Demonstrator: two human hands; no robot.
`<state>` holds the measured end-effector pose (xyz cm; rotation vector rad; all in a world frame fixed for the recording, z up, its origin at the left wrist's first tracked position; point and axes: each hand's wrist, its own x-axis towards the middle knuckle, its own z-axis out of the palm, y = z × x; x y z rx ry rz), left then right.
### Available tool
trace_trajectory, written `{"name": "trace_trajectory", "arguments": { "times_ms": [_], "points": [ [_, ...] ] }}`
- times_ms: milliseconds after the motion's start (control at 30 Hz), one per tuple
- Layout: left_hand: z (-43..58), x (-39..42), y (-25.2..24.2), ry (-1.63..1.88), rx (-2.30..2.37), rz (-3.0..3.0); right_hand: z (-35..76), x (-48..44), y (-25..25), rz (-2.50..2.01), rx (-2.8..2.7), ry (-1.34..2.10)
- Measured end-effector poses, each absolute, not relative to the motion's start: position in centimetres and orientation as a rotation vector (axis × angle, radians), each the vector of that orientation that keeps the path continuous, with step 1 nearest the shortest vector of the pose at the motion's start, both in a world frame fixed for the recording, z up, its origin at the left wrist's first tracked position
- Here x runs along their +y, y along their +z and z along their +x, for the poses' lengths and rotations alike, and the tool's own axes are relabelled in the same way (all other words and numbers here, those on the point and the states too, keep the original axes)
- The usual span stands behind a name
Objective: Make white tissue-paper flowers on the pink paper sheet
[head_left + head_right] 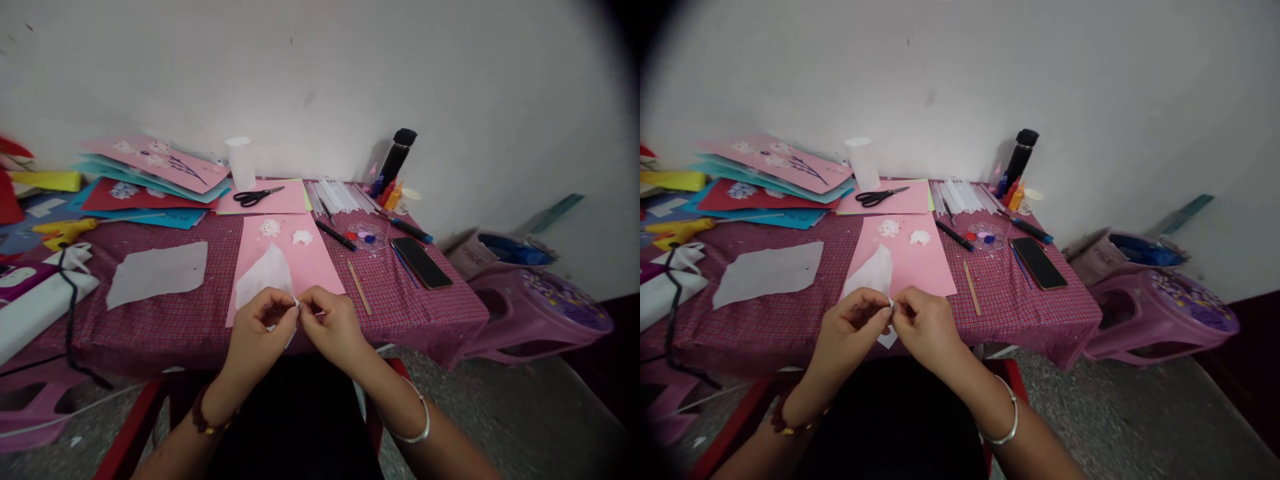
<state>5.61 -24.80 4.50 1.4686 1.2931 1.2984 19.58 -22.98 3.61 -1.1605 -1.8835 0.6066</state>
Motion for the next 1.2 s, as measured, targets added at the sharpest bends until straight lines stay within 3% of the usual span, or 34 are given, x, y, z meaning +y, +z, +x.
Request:
{"name": "trace_trajectory", "arguments": {
  "times_ms": [133, 433, 733, 933, 1033, 1200],
  "points": [
    [5.5, -24.4, 4.6, 1.262, 1.347, 1.473, 19.6, -23.1, 3.9, -1.159, -1.917, 0.599],
    [5.1, -23.8, 3.8, 1.262, 1.010, 1.098, 19.4, -22.2, 3.8, -1.084, -1.601, 1.092],
    [5.1, -25.0, 4.2, 1.274, 1.411, 1.723, 19.7, -23.4, 4.3, -1.243, -2.041, 0.440],
    [5.2, -24.5, 4.3, 1.233, 1.469, 1.745, 19.6, -23.7, 4.2, -1.242, -2.122, 0.333],
    [5.3, -24.2, 4.0, 1.230, 1.383, 1.574, 19.7, -23.5, 4.0, -1.226, -1.985, 0.563],
    [5.3, -24.0, 2.9, 1.273, 1.108, 1.218, 19.7, -22.7, 3.7, -1.075, -1.481, 1.352]
  ]
}}
